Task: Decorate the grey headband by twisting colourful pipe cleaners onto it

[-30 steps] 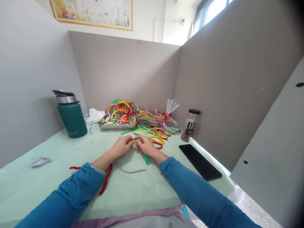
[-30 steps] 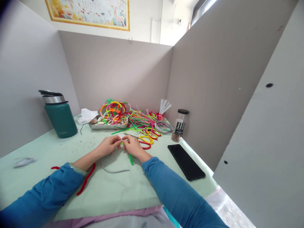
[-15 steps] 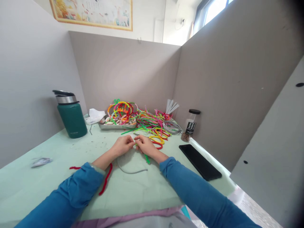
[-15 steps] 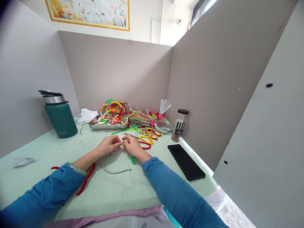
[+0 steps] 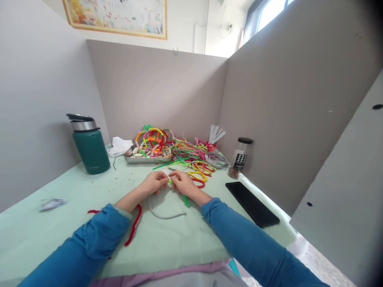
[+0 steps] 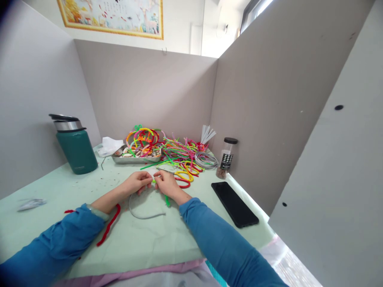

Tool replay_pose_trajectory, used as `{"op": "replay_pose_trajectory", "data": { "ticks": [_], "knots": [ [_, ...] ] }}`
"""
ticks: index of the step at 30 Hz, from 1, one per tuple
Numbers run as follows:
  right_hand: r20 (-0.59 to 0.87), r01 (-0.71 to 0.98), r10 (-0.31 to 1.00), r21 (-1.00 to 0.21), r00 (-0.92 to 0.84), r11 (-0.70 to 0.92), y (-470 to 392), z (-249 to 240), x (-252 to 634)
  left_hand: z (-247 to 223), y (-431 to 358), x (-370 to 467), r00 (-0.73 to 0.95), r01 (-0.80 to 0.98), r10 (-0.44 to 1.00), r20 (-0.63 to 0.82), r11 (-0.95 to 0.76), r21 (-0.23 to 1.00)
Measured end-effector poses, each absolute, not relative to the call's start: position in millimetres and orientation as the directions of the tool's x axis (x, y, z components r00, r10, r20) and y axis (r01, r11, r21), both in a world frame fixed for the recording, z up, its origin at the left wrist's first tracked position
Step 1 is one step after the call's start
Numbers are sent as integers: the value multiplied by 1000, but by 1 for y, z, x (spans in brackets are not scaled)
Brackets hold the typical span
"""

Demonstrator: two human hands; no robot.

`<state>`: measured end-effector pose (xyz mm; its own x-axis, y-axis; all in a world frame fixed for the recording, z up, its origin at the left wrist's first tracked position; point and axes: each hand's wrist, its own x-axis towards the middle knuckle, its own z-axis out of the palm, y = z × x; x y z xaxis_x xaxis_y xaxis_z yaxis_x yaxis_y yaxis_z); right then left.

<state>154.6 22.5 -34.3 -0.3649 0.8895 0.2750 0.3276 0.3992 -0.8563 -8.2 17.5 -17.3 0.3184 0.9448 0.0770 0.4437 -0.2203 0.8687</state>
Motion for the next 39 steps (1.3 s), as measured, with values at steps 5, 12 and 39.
{"op": "replay_pose_trajectory", "data": {
  "ticks": [5,12,39],
  "knots": [
    [274,337,893,-853,-357,397,23,-34,154,-16,16,-6,288,477,953,92,-226,849],
    [279,345,895,-849,-348,399,25,-35,153,-13,11,-6,275,590,925,264,-379,713],
    [290,358,884,-833,-365,421,23,-34,154,-16,15,-6,280,511,955,103,-239,826]
  ]
}}
